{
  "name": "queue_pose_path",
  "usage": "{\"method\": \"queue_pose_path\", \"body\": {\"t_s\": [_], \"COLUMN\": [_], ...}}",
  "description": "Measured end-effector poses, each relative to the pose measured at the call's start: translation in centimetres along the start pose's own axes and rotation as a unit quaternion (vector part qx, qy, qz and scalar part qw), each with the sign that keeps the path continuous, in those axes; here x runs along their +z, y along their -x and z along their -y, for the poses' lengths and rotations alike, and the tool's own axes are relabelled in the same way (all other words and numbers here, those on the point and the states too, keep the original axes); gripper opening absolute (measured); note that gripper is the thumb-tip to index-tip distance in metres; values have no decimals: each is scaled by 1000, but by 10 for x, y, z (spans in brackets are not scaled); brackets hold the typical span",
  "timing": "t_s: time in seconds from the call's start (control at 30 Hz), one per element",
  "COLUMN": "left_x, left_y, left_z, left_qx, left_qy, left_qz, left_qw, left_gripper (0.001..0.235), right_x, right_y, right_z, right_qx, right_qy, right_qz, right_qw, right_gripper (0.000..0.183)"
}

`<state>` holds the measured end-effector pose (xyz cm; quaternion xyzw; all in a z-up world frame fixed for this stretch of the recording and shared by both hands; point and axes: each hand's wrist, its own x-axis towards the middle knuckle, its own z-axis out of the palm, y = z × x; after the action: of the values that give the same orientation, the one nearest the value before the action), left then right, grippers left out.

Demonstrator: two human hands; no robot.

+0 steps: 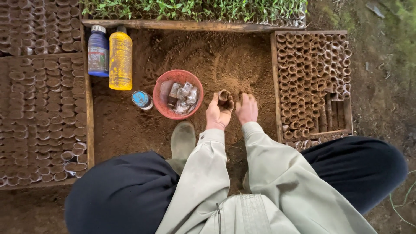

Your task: Filling small cardboard seedling tubes with soil and seeds and placing them into a tray.

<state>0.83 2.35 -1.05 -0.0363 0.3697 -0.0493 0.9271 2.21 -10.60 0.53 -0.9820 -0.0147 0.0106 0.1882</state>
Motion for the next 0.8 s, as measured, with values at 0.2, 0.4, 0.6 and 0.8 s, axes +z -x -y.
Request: {"method": "queue_pose_path", "body": {"t_s": [0.2,0.4,0.6,0.8], "left_x": [4,2,-12,-3], "left_y": [6,5,-18,-8], "left_z": [-2,0,3,4], "left_qx": [11,13,19,21], "left_qy": [18,0,18,12], "left_qz": [-6,2,1,-2], "left_qw": [1000,1000,1000,1000], "left_gripper": [39,41,36,36], "right_x": [32,78,-65,-96], "right_y": [29,-14,-30,-34], "right_z": [-23,-88,26,63], "right_qx": [-112,167,259,161], "right_qy": [144,-5,-499,-485], "right_qz": [-43,6,75,135], "right_qw": [982,986,824,849], "right_gripper": [18,13,23,26]}}
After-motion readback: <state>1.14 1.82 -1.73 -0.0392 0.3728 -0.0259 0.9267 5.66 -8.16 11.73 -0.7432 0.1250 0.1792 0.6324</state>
